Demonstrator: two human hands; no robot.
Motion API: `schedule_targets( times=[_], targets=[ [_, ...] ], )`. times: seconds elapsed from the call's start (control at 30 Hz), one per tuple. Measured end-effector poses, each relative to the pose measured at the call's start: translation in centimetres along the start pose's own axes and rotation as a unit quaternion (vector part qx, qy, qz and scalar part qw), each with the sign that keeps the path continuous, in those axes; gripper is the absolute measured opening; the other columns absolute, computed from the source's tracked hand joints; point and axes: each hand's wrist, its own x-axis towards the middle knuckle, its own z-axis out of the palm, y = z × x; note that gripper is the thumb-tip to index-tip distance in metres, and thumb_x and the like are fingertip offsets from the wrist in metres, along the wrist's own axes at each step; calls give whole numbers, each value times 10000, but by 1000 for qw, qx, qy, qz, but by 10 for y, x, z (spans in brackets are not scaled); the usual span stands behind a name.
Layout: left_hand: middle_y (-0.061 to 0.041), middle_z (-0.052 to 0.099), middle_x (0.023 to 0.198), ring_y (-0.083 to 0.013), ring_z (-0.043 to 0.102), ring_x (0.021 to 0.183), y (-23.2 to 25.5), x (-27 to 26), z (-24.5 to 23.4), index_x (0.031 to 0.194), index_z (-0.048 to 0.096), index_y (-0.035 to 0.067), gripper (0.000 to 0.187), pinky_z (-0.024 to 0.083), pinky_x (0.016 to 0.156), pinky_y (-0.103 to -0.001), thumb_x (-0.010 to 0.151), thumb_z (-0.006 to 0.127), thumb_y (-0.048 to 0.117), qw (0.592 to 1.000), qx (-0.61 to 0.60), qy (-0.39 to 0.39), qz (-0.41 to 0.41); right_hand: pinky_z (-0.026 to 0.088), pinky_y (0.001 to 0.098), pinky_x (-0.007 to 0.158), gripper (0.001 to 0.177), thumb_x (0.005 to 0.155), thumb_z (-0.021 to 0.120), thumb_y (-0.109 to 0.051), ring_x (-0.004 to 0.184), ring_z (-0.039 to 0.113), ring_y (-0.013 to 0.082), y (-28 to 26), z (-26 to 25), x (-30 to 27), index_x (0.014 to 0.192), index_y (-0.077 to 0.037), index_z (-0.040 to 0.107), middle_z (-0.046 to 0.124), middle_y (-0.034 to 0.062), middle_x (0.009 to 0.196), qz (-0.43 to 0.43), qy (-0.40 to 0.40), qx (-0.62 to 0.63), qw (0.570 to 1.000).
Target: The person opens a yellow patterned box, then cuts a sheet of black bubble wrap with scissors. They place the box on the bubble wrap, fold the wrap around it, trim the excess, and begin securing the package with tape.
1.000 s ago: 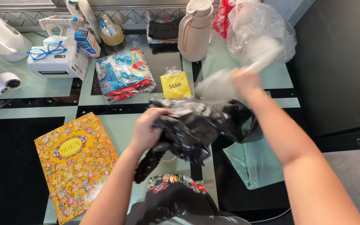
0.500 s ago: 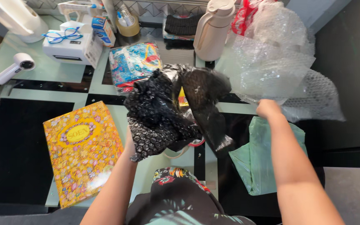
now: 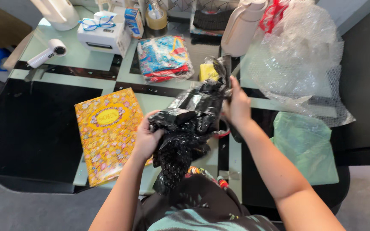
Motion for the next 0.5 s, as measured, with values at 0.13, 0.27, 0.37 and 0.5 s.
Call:
schedule_targets(
  times=[0.13, 0.27, 0.37, 0.5],
  targets=[
    [-53, 629, 1203, -143, 626, 1121, 34, -25, -50, 1338, 570, 37, 579, 513, 1011, -284, 796, 591, -168, 983, 108, 87, 118, 548, 358, 801, 642, 904, 748, 20, 879, 709, 295, -25, -5, 28, 1464, -127, 470, 690, 117, 984, 44, 84, 97, 991],
    [-118, 512, 1309, -198, 522, 1217, 37, -36, -91, 1366, 454, -28, 665, 407, 1099, -325, 779, 754, -114, 924, 234, 156, 258, 563, 364, 929, 557, 922, 754, 21, 1064, 677, 243, -83, 53, 31, 1388, -118, 481, 633, 125, 1281, 23, 120, 180, 976],
    [-136, 480, 1391, -228, 499, 1298, 26, -43, -127, 1434, 396, -32, 637, 374, 1175, -342, 866, 681, -88, 918, 228, 206, 251, 490, 490, 1080, 540, 905, 791, -97, 1259, 570, 343, -149, 140, 18, 1338, -125, 471, 541, 144, 1348, 41, 62, 176, 982],
    [-128, 503, 1422, -237, 538, 1326, 1, -50, -175, 1493, 346, -8, 585, 401, 1189, -340, 972, 611, 3, 940, 181, 220, 188, 395, 645, 933, 1007, 691, 798, -127, 1312, 403, 458, -207, 208, -47, 1581, -162, 330, 323, 169, 1600, 115, -420, 57, 898]
  ],
)
